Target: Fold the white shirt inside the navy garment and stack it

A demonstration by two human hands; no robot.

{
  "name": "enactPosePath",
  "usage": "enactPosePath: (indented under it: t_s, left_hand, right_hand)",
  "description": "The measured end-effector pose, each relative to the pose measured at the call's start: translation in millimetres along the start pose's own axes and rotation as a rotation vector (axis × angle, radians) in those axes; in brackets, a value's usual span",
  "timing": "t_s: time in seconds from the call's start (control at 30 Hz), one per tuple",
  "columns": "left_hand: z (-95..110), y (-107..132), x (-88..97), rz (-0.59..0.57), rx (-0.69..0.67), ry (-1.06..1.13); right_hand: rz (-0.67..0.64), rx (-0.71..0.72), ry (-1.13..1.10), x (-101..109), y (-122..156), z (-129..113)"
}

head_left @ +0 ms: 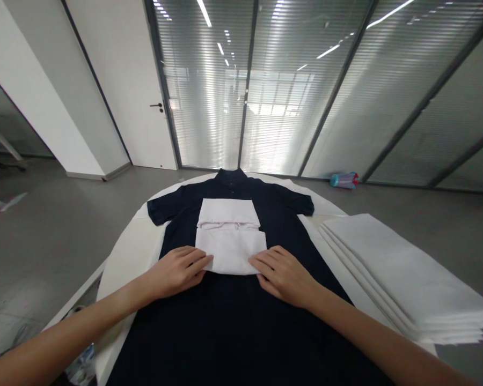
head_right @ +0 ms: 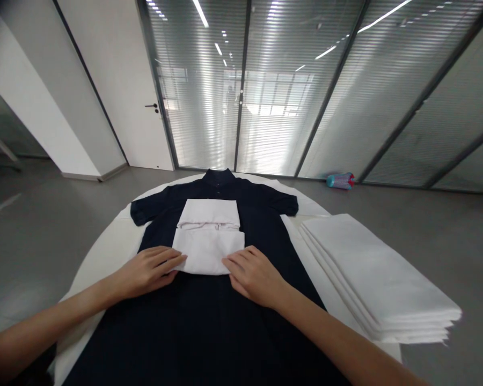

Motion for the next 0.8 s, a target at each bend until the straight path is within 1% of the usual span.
enactPosePath:
  t_s: [0.03,0.1,0.2,0.27,0.33,0.43,0.47,0.53,0.57,0.63,0.67,0.73,0.8]
  left_hand:
    - [-2,-1,0.9,0.058,0.006,0.005]
    - [-7,-6,4.6,0.144,0.06,0.049]
    - [-17,-19,10.0,0.229,0.153,0.141]
    - [-24,-27,10.8,0.264,0.181,0.199]
    - [-31,-34,8.6,0.282,0.21,0.248]
    - [-42,-36,1.5,0.296,0.27,0.297]
    - [-46,-34,-0.9,0.299,0.264,0.296]
    - [-50,-28,-5.0,0.268,0.178,0.258]
    - [-51,-24,-6.7,0.229,0.113,0.228]
    - [-53,-16,-9.5,0.111,0.009,0.182]
    - [-55,-13,-10.8,0.042,-0.006,0.175]
    - [-58,-9,-13.3,-0.074,0.013,0.179]
    - [-62,-8,-16.8,-0.136,0.037,0.172]
  right_hand:
    - [0.042,0.006,0.006,-1,-2,2]
    - [0.112,0.016,0.0,0,-4,8]
    - [0.159,0.032,-0.036,-1,-4,24]
    - [0.165,0.01,-0.099,-4,-5,39]
    - [0.159,-0.048,-0.191,-9,-7,56]
    - [0.095,-0.098,-0.296,-17,-11,75]
    - [0.064,-0.096,-0.317,-21,-13,79]
    - [0.01,-0.092,-0.355,-28,-15,84]
    - [-0.005,-0.104,-0.373,-31,-15,86]
    - [-0.016,-0.151,-0.401,-36,-15,87]
    - [-0.018,-0.173,-0.41,-38,-15,87]
    - [-0.026,-0.203,-0.425,-39,-14,86]
    - [-0.029,-0.226,-0.44,-40,-13,87]
Point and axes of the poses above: each hand's wrist, its own y-axis away from the middle knuckle, its own x-axis out of the back of the hand, z = x × y, the point moved 2 cm from there along -y, towards the middle knuckle, and after that the axes turned 5 degrees about x, right-handed, at the moved point
